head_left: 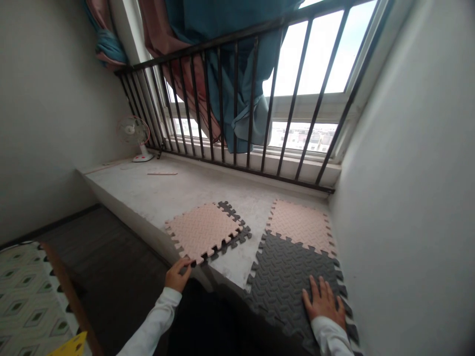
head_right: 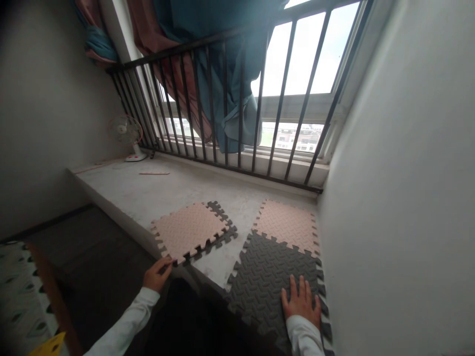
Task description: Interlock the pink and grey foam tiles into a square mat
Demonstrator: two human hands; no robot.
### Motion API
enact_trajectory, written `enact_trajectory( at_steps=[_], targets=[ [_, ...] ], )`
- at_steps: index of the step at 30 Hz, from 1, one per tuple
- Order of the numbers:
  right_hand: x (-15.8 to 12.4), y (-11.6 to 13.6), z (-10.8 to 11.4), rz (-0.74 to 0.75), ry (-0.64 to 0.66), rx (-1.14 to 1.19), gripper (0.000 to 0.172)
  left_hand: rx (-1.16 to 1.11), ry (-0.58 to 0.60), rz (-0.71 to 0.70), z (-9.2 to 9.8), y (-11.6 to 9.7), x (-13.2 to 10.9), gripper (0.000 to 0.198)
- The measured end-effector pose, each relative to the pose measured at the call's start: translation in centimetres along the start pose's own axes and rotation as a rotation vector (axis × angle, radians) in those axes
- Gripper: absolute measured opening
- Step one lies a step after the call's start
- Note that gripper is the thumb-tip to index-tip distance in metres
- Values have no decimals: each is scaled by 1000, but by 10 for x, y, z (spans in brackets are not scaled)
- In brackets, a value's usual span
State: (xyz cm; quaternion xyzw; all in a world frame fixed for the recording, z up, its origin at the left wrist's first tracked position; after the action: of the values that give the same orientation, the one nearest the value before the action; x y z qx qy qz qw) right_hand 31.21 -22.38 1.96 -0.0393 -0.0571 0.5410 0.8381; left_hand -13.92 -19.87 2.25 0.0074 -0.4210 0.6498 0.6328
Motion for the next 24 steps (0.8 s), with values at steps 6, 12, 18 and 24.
enact_trajectory(
  at_steps=[6,12,18,24],
  targets=[
    [1,0,-1,6,-8,-14,53,20,41,-101,0,2,-26,19],
    [0,-1,-4,9,-37,-5,53,76,99,-90,-4,7,-18,23],
    [1,-1,-4,8,-30,39,54,169,210,-35,-18,13,8,24],
    [0,-1,-1,4,-30,17,54,266,212,0,-27,1,15,24]
  ],
)
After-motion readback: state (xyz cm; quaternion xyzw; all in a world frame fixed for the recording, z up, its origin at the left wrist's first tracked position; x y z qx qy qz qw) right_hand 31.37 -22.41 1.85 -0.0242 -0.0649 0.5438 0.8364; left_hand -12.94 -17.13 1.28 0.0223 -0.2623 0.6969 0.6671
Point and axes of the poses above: each hand's wrist, its own x-axis towards the middle knuckle, its own z-axis out of the back of the hand, y = z × x, the point moved 3 cm from there along x, towards the middle knuckle, and after that the axes turned 2 degrees about x, right-handed, at the moved point
